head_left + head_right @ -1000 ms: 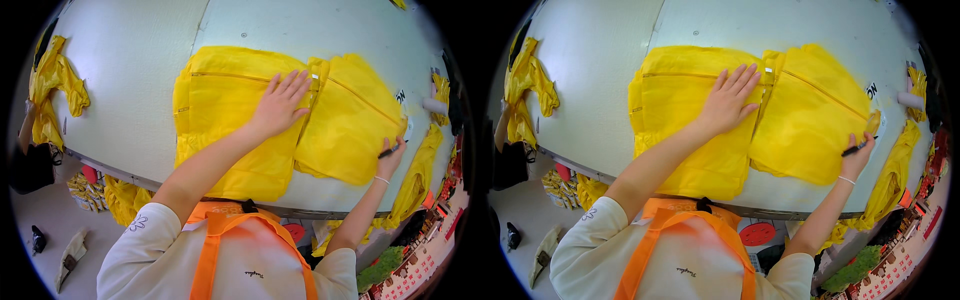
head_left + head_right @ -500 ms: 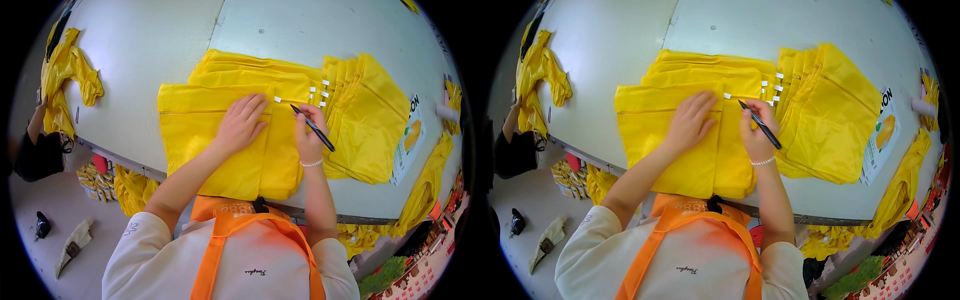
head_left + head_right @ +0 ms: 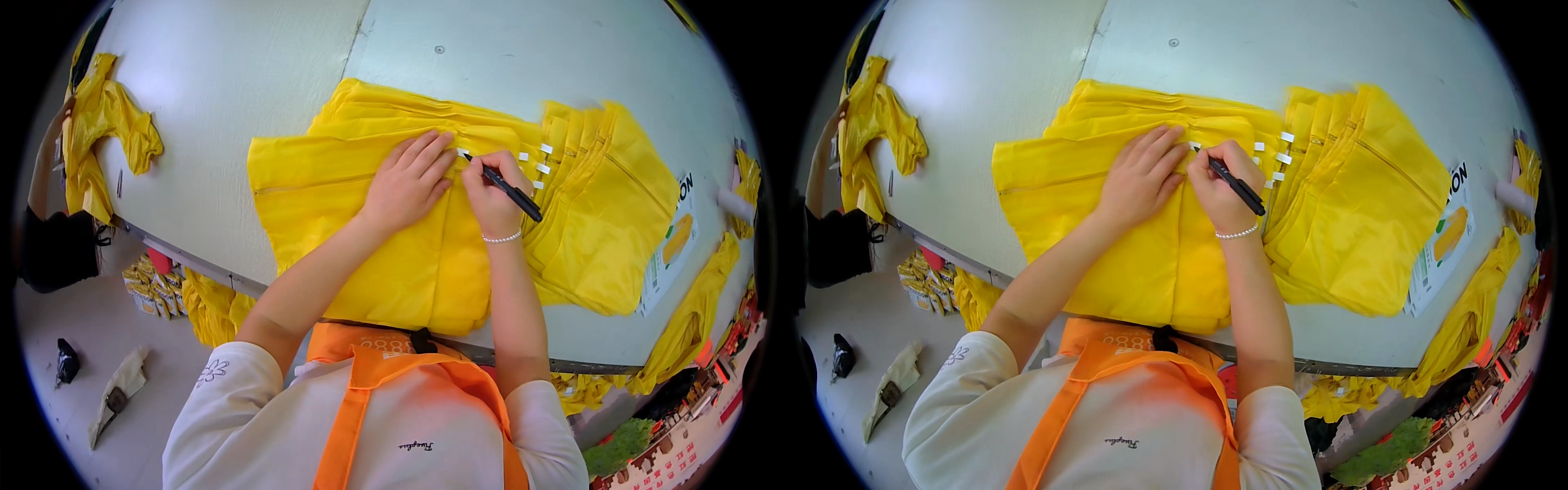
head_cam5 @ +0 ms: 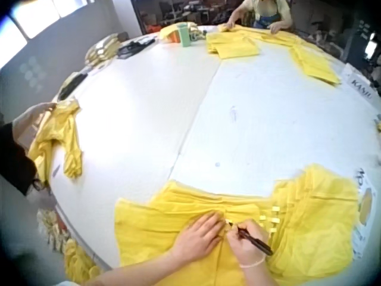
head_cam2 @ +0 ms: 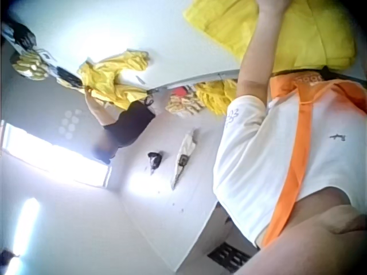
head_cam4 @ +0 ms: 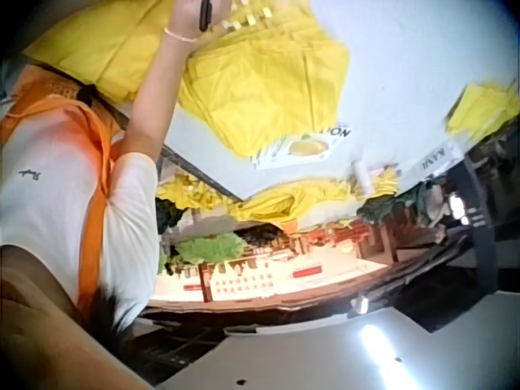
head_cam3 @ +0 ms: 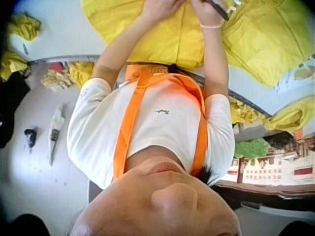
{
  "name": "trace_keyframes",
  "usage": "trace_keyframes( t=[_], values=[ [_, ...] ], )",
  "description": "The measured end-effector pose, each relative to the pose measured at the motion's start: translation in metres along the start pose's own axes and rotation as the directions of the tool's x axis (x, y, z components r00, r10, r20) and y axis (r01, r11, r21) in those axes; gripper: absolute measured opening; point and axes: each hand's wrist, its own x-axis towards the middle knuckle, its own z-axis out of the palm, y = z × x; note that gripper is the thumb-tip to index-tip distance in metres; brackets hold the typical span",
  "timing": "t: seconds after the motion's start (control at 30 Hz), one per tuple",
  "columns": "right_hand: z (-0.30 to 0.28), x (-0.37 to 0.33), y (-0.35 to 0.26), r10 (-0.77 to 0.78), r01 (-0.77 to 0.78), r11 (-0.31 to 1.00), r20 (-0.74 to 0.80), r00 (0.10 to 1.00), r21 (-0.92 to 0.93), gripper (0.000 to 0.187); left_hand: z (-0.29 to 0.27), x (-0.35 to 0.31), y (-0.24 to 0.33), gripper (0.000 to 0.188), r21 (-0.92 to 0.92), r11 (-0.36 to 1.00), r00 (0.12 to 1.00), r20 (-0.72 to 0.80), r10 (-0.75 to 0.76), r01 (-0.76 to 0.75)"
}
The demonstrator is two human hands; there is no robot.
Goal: The person writes on small white tags attached to a stack of yellow raincoats using a black marker. After labeling, they place printed instruction sheets into the pockets of the raincoats and fold them.
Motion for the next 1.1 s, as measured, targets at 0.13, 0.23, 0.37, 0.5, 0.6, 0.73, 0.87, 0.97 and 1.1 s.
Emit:
trace_keyframes(
  t=[0.13, 0.23, 0.37, 0.5, 0.6, 0.73, 0.87, 0.97, 1.1],
  values=[
    [0.005, 0.0, 0.005, -0.057, 0.056, 0.997, -0.005, 0.998, -0.056, 0.016, 0.001, 0.0, 0.0, 0.037, -0.014, 1.0, 1.0, -0.03, -0.004, 0.003],
    [0.009, 0.002, 0.008, -0.09, 0.087, 0.992, -0.021, 0.996, -0.096, 0.016, 0.0, 0.002, 0.0, 0.038, -0.01, 1.0, 1.0, -0.007, -0.006, 0.006],
    [0.011, 0.002, 0.013, -0.124, 0.121, 0.984, -0.019, 0.992, -0.131, 0.015, 0.001, 0.001, 0.0, 0.038, 0.0, 1.0, 1.0, -0.005, -0.008, 0.008],
    [0.009, 0.003, 0.009, -0.133, 0.134, 0.985, 0.016, 0.991, -0.111, 0.016, 0.002, 0.0, -0.001, 0.037, 0.011, 1.0, 1.0, 0.009, -0.009, 0.009],
    [0.007, 0.002, 0.011, -0.104, 0.108, 0.985, 0.036, 0.994, -0.136, 0.016, 0.002, 0.001, 0.0, 0.039, 0.001, 1.0, 1.0, 0.006, -0.003, 0.003],
    [-0.003, -0.006, 0.005, 0.005, 0.0, 0.996, -0.063, 0.998, 0.086, 0.006, -0.001, 0.002, 0.001, 0.042, -0.028, 1.0, 1.0, 0.005, -0.005, 0.005],
    [-0.016, -0.038, -0.018, 0.004, 0.003, 0.992, 0.059, 0.998, -0.124, 0.022, 0.003, -0.006, -0.008, 0.039, -0.197, 0.98, 0.998, -0.063, -0.024, 0.011],
    [0.002, -0.07, -0.028, 0.034, 0.069, 0.932, 0.275, 0.961, -0.355, 0.022, 0.001, -0.008, -0.012, 0.039, -0.332, 0.94, 0.983, -0.183, 0.018, -0.079],
    [-0.017, -0.081, -0.038, 0.065, -0.061, 0.996, 0.055, 0.996, -0.07, 0.02, -0.01, 0.003, 0.008, 0.04, -0.36, 0.913, 0.944, -0.322, 0.071, -0.192]
  ],
)
